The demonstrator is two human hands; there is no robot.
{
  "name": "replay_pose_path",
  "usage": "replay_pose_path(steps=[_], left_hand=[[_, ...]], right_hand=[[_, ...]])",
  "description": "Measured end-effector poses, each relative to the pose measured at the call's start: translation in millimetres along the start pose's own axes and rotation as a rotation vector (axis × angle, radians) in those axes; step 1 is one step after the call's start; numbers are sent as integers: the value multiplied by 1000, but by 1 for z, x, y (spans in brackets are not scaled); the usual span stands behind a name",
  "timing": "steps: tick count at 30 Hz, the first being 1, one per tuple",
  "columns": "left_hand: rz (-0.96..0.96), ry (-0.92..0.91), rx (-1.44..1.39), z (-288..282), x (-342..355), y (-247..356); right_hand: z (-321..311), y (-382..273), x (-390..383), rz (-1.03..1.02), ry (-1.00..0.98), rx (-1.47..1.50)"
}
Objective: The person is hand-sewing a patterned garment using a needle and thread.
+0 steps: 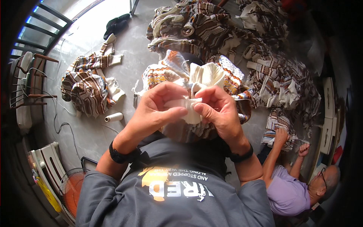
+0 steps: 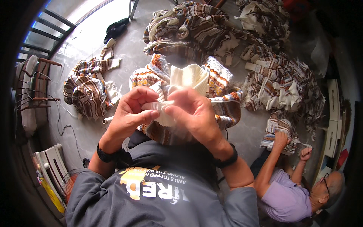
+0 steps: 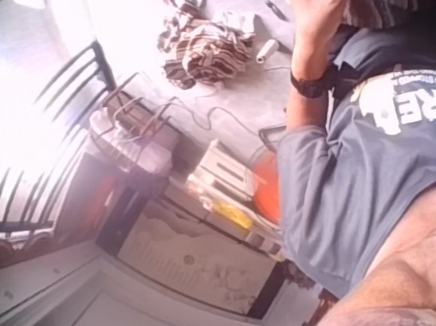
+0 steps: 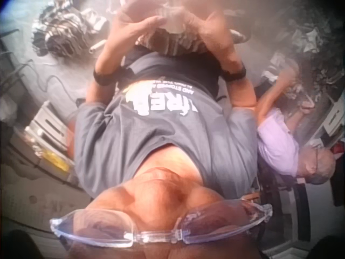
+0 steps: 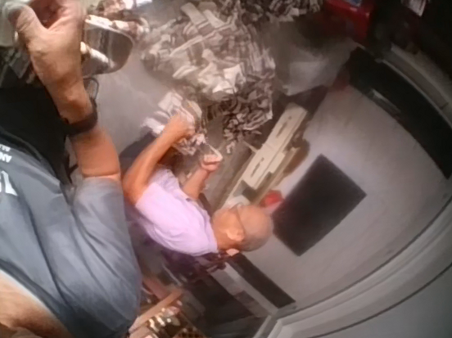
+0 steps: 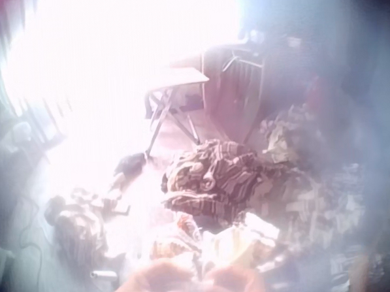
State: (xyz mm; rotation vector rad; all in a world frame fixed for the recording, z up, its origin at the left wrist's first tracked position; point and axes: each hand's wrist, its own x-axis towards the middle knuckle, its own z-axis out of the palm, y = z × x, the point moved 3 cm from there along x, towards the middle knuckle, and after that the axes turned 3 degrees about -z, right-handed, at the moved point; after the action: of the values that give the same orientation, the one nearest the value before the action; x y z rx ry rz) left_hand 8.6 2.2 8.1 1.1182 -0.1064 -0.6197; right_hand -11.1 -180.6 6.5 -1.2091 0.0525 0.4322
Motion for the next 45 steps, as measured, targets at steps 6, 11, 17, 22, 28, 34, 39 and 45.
replay_pose_path(steps=[6,11,17,22,28,34,39,45], left_hand=[[-1,64,34,4,4,3],[-46,64,21,6,9,1],[-43,57,-6,1,8,1],[-139,21,15,-7,9,5],[-10,6,88,2,11,7],[-110,4,67,-5,10,11],[-121,19,98,-6,12,11],[-72,17,90,-3,17,4]], right_hand=[[4,-21,-17,-475,205,-704],[6,-22,-13,-622,196,-872],[0,-17,-10,-474,144,-752],[-7,-14,-9,-173,60,-353],[-5,-18,-6,-130,-6,-234],[-4,-19,-4,-167,15,-275],[-3,-21,-3,-143,26,-246],[-2,-15,-2,-156,31,-245]])
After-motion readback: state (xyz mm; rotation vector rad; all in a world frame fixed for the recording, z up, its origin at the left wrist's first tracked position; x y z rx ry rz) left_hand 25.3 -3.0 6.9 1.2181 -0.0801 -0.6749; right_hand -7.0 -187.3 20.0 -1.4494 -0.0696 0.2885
